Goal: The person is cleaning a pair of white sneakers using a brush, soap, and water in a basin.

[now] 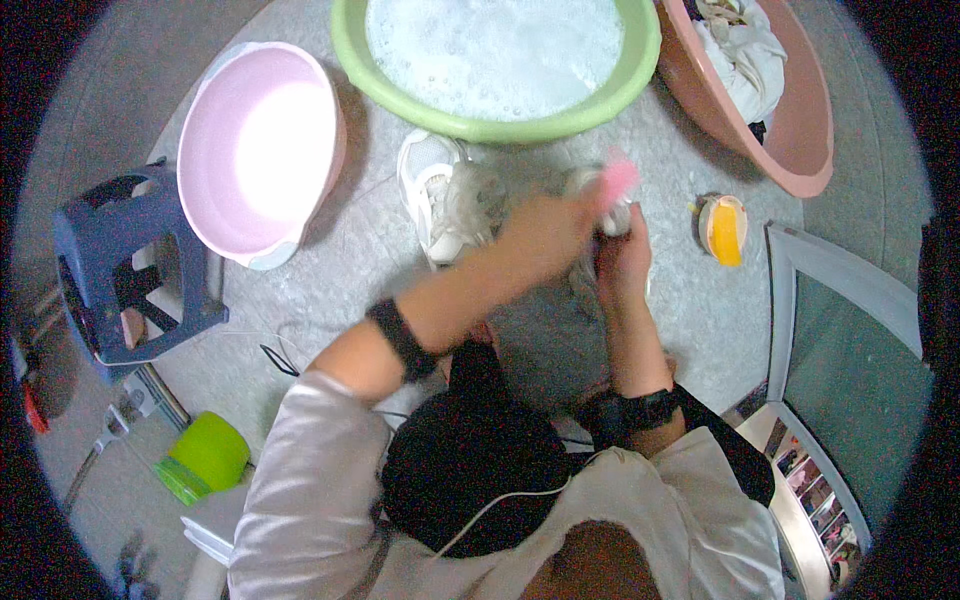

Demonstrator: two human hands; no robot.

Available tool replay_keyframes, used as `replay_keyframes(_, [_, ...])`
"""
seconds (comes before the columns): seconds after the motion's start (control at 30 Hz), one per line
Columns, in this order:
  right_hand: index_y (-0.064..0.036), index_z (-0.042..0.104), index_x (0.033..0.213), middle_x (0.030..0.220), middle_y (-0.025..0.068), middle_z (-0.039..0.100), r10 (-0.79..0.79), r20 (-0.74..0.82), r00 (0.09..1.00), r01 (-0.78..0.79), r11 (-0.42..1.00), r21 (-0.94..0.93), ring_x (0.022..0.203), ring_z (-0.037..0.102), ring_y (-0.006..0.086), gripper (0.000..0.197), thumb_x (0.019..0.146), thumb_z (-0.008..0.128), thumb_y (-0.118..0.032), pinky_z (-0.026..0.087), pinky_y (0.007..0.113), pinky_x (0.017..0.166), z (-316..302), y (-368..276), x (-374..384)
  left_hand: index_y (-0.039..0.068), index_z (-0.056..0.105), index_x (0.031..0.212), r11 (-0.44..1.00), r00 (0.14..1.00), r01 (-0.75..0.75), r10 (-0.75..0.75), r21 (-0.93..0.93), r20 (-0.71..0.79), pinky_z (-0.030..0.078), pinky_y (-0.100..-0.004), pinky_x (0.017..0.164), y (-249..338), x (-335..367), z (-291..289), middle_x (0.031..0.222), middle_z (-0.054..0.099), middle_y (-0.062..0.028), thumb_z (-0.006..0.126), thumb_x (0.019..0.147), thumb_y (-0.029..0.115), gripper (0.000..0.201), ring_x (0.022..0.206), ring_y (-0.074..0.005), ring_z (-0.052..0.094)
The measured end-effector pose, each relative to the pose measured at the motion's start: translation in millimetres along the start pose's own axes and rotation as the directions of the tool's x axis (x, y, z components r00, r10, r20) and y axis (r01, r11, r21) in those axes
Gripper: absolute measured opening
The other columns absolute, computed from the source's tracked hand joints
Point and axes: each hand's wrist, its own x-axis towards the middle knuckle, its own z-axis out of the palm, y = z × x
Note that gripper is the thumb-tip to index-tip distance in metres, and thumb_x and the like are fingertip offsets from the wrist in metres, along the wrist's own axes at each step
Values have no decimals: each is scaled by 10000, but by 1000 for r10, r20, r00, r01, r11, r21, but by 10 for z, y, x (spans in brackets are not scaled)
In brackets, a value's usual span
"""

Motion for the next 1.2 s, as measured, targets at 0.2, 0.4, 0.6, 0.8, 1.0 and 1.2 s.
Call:
replay_keyframes(0.2, [-31, 466, 1091, 1067, 107, 528, -56, -78, 995, 53, 998, -39, 1006, 490, 233, 392, 852, 438, -340, 347, 347, 894, 78, -140, -174, 190, 374, 1229, 999, 983, 36, -32, 19, -181, 454, -485, 532, -115, 164, -335, 692, 584, -195, 369, 858, 281, 383, 586, -391, 560])
replay_keyframes(0.4, [-29, 495, 1050, 992, 91, 560, -269, -78, 960, 267, 963, -42, 929, 529, 210, 332, 825, 469, -272, 392, 331, 820, 153, -347, -76, 180, 348, 1251, 990, 977, -136, 130, -26, -171, 435, -490, 493, 180, -60, -282, 645, 571, -191, 372, 859, 279, 405, 549, -387, 549])
replay_keyframes(0.6, [-15, 490, 1038, 982, 88, 561, -237, -59, 970, 243, 959, 145, 940, 524, 208, 341, 834, 434, -283, 396, 333, 822, 223, -290, -74, 141, 304, 1270, 984, 970, -160, 141, -79, -197, 440, -480, 494, 105, 57, -110, 653, 574, -182, 352, 868, 275, 427, 555, -394, 547])
replay_keyframes(0.8, [-6, 478, 1038, 1006, 102, 550, -301, -155, 941, 328, 926, 188, 946, 524, 217, 336, 840, 390, -264, 388, 344, 850, 444, -271, -40, 156, 263, 1287, 980, 934, -182, 146, -84, -327, 443, -481, 491, 10, 315, -193, 693, 571, -213, 340, 864, 254, 440, 560, -382, 557])
replay_keyframes(1.0, [-19, 495, 1016, 967, 108, 563, -328, -32, 944, 329, 930, 166, 898, 547, 236, 326, 827, 438, -278, 419, 358, 809, 431, -270, 63, 144, 276, 1278, 987, 942, -157, 135, -46, -308, 448, -479, 495, 22, 370, -288, 645, 561, -214, 371, 848, 225, 448, 576, -360, 577])
replay_keyframes(1.2, [-12, 500, 1006, 969, 102, 567, -276, 70, 959, 251, 935, 252, 924, 536, 227, 296, 842, 397, -236, 392, 357, 847, 483, -349, 82, 81, 325, 1239, 967, 923, -239, 197, -91, -331, 450, -457, 466, 67, 156, -249, 640, 567, -207, 387, 844, 201, 417, 549, -358, 572])
